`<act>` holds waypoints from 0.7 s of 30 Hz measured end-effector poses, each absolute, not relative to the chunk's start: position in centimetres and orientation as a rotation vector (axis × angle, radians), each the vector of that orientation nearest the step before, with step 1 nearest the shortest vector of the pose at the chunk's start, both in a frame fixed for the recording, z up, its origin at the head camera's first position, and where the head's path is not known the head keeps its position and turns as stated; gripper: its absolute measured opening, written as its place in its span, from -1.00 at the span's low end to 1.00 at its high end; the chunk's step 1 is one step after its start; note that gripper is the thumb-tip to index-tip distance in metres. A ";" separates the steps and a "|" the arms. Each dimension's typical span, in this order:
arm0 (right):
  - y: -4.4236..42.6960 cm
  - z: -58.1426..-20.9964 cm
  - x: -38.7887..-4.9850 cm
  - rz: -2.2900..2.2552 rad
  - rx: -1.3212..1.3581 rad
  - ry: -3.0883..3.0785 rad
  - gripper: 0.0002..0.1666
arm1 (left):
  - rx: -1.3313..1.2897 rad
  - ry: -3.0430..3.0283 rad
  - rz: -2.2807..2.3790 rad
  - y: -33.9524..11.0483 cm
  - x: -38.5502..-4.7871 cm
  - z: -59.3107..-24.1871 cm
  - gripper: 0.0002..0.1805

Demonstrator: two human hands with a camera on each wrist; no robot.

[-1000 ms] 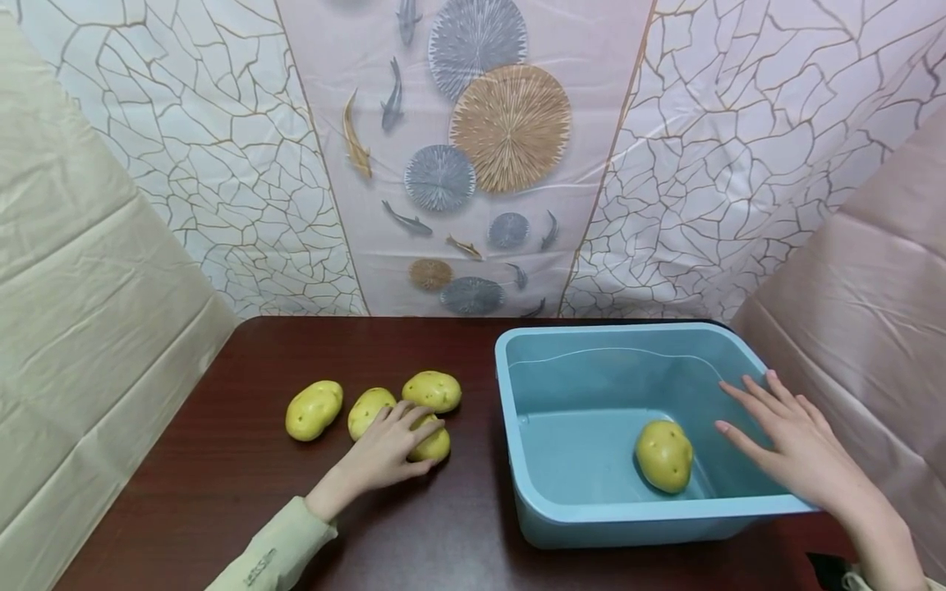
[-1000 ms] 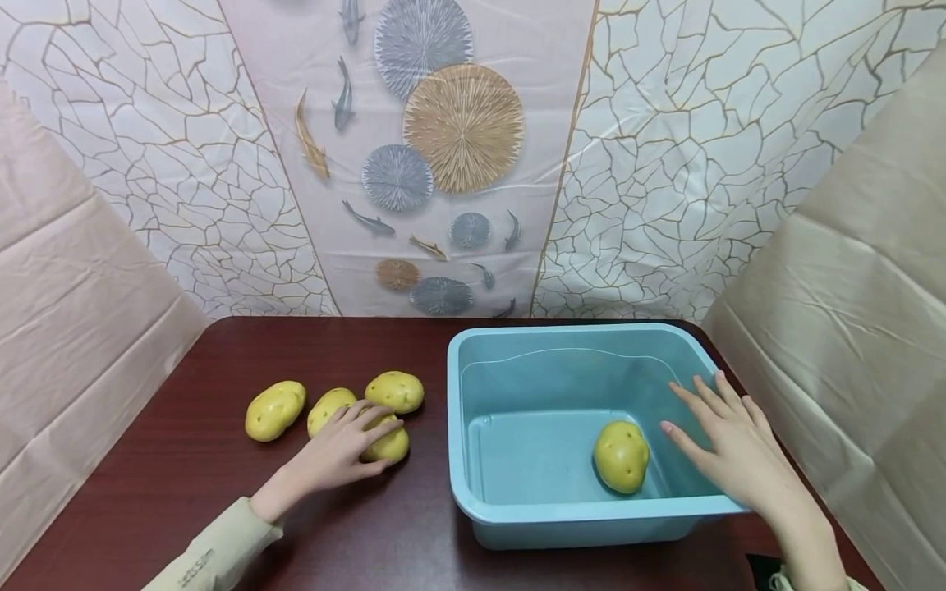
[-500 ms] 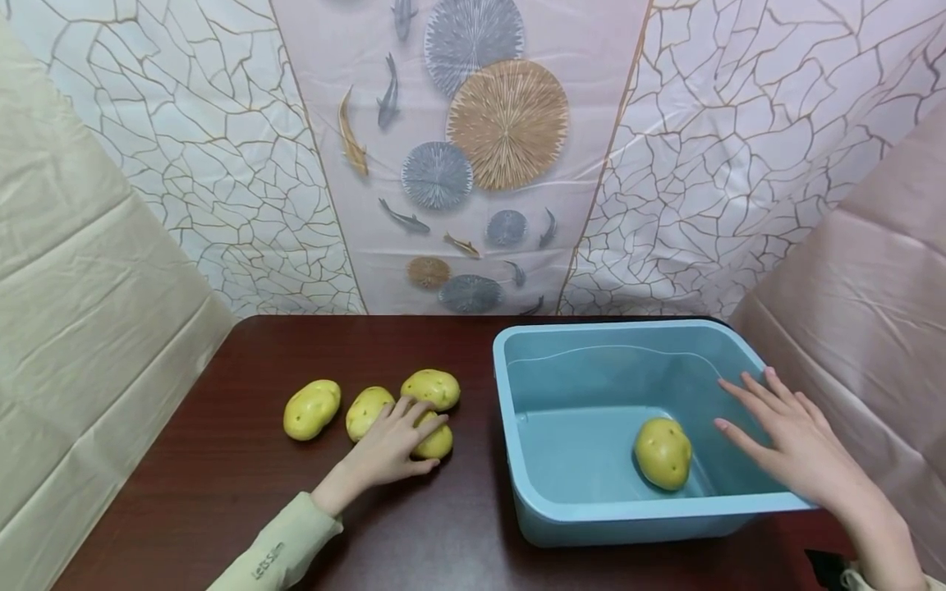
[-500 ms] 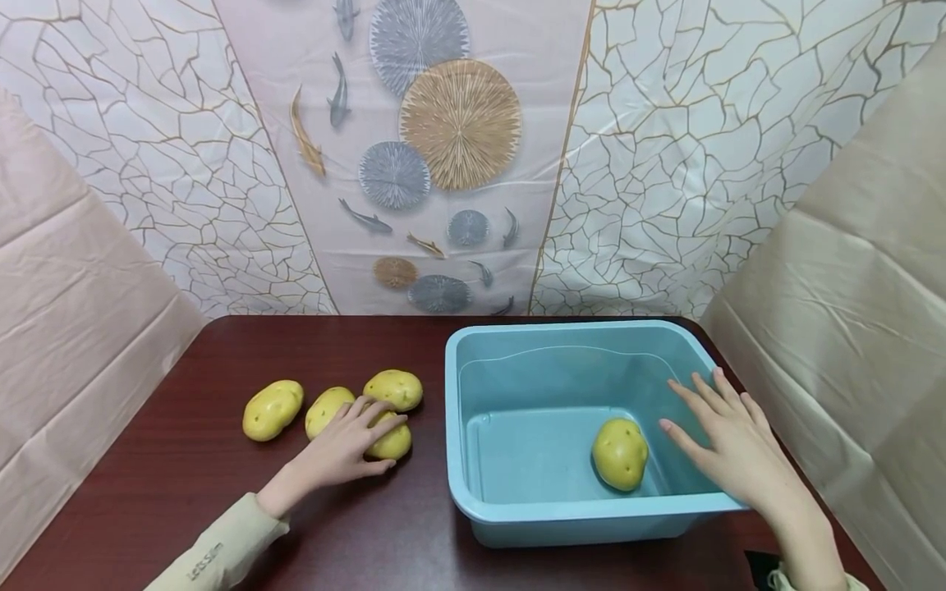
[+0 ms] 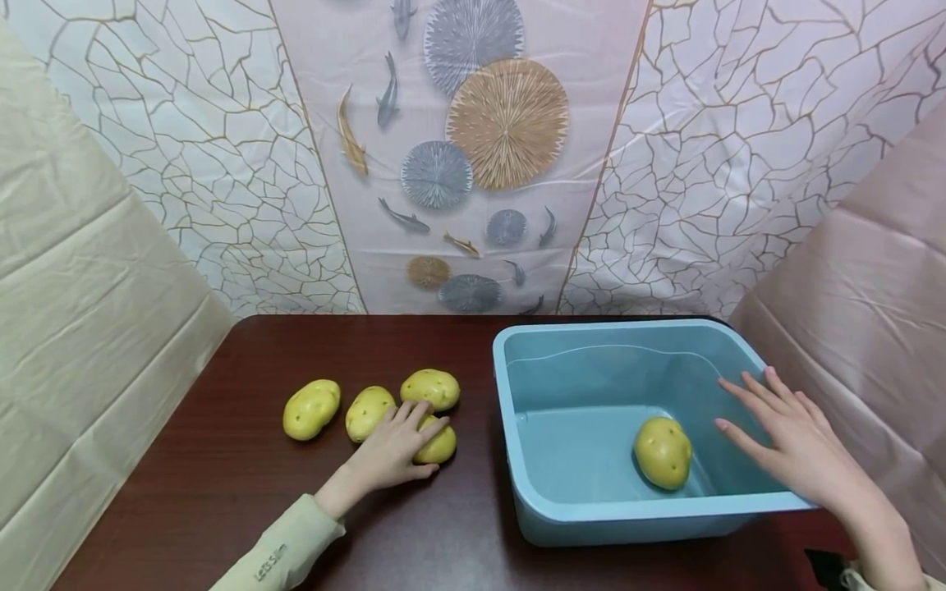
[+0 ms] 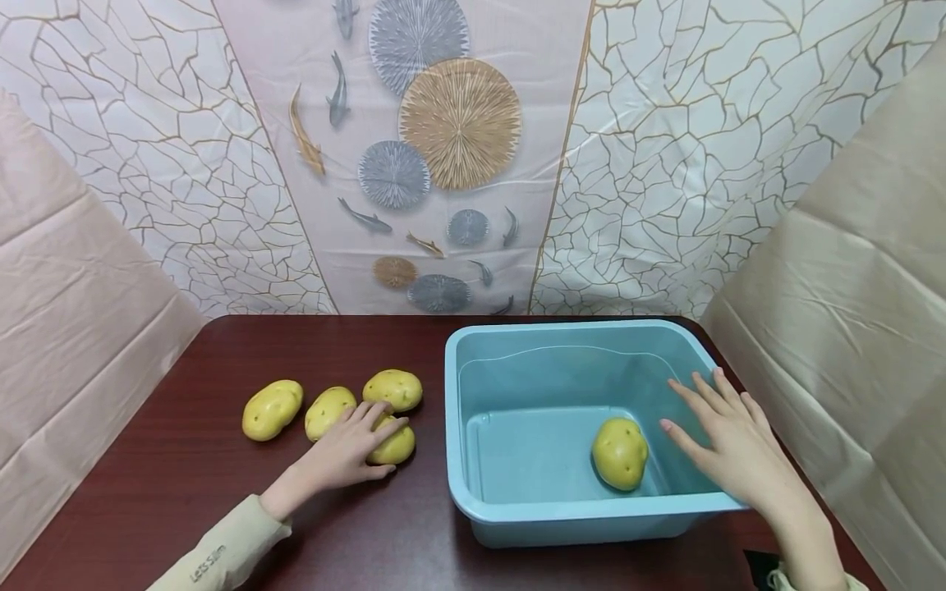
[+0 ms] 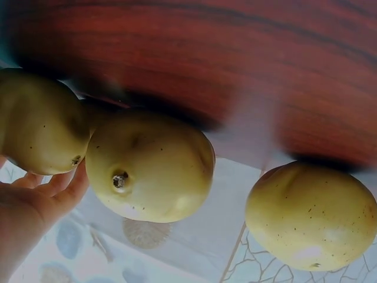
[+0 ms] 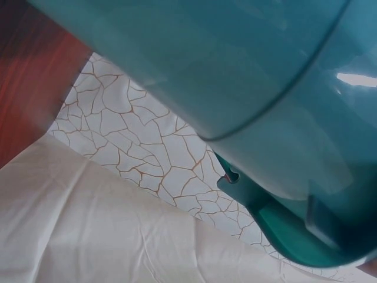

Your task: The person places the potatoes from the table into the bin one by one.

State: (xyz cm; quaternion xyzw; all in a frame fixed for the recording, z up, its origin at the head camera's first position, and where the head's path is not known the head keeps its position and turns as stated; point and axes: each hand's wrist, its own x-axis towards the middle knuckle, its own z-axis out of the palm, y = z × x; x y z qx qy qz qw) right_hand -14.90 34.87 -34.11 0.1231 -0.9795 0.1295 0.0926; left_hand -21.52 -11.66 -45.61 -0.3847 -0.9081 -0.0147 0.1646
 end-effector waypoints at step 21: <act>34.8 -34.1 -14.9 0.383 0.356 -2.909 -0.29 | -1.080 -2.622 0.013 -11.4 -20.9 -45.5 -0.33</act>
